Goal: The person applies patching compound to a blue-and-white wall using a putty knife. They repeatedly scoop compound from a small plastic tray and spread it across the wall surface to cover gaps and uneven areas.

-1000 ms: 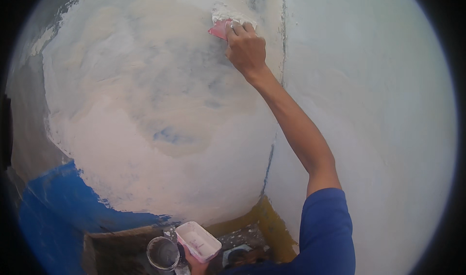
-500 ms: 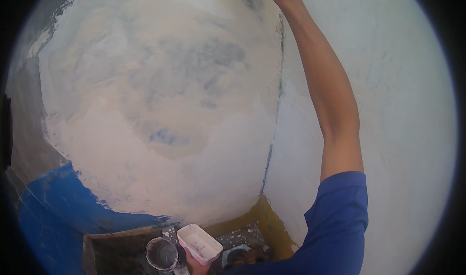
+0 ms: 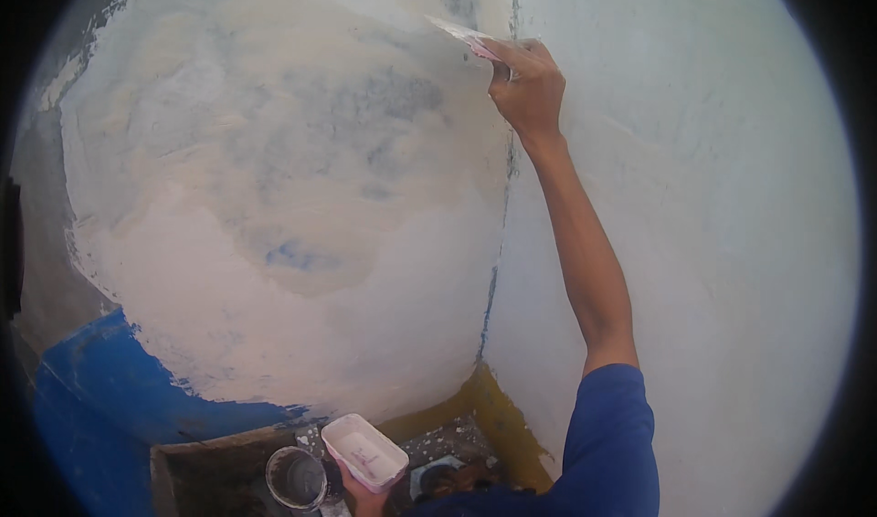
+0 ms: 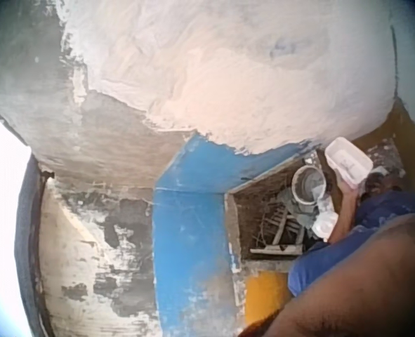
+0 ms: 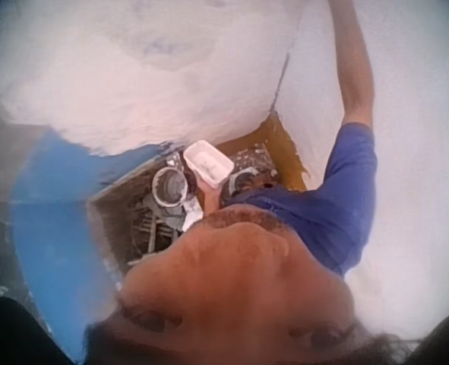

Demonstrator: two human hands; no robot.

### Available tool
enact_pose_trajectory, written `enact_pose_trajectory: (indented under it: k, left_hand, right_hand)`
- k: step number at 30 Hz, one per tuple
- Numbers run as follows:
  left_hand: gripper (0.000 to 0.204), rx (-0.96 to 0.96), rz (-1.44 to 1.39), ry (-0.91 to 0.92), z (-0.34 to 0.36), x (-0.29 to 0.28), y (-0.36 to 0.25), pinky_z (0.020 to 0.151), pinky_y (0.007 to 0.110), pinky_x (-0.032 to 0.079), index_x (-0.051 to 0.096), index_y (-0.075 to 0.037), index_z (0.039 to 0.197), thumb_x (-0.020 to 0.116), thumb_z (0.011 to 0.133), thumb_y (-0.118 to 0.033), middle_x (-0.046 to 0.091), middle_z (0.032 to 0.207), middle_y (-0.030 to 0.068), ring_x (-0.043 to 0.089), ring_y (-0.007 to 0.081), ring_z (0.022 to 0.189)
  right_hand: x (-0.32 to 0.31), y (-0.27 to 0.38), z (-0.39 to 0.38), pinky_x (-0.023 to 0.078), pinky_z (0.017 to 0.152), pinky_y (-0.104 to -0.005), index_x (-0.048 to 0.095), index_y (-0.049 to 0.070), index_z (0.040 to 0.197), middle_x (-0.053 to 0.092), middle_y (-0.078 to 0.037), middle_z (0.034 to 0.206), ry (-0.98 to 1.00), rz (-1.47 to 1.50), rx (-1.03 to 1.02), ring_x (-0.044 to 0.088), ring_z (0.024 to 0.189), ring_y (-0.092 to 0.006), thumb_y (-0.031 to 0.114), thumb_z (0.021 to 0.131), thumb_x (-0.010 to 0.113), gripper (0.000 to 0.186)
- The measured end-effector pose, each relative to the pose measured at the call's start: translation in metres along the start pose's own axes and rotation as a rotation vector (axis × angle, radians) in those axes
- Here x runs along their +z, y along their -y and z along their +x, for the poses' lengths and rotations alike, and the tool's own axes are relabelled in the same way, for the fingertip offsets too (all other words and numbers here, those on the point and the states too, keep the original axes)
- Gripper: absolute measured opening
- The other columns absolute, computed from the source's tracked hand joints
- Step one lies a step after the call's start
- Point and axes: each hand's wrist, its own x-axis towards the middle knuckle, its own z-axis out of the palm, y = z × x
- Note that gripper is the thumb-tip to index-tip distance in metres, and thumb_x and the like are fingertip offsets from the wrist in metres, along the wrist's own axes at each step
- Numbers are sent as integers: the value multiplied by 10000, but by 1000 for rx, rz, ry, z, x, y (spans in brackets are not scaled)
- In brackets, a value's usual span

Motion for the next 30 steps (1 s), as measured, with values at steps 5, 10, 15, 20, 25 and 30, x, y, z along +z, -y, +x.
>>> enact_pose_trajectory:
  k: [5, 10, 15, 20, 25, 30]
  left_hand:
    - [752, 3, 22, 44, 2, 3, 2, 1076, 618, 413, 318, -163, 1544, 408, 976, -648, 470, 1489, 118, 501, 389, 1316]
    - [740, -6, -29, -27, 4, -16, 12, 1062, 619, 427, 334, -163, 1536, 417, 979, -643, 491, 1472, 112, 517, 387, 1300]
    - [730, -24, -29, -37, -1, 14, 10, 1051, 617, 440, 343, -166, 1533, 420, 981, -638, 508, 1455, 111, 531, 384, 1286]
    - [740, -54, -4, -53, 3, -6, 15, 1084, 634, 395, 360, -182, 1532, 435, 968, -654, 478, 1493, 90, 491, 390, 1328]
    - [721, -16, -35, -84, 0, 5, 17, 1046, 611, 449, 383, -159, 1509, 432, 976, -642, 527, 1437, 107, 540, 370, 1280]
    - [729, -13, -17, -84, -3, 11, 7, 1043, 605, 454, 383, -153, 1508, 432, 974, -647, 524, 1438, 109, 541, 370, 1278]
  right_hand:
    - [42, 7, -49, 583, 633, -354, 718, 195, 1214, 736, -11, 1079, 58, -254, -91, 659, 959, -233, -35, 669, 696, 592]
    - [10, 25, -91, 575, 662, -327, 764, 169, 1124, 755, -52, 1002, 116, -98, -57, 677, 896, -239, -90, 645, 688, 551]
    - [11, -5, 9, 549, 709, -357, 780, 157, 1033, 762, -36, 944, -125, 10, -16, 664, 863, -251, -85, 703, 658, 426]
    - [19, -16, 2, 563, 726, -365, 777, 167, 1032, 760, -13, 946, 19, -71, -46, 659, 935, -247, -86, 701, 655, 434]
    - [-10, 7, -107, 568, 762, -375, 766, 152, 1017, 758, -24, 974, 185, -60, 4, 657, 975, -259, -105, 671, 646, 447]
    - [-18, 12, -106, 554, 766, -392, 757, 140, 1100, 751, -56, 1010, 75, 52, 110, 642, 985, -282, -106, 674, 642, 505]
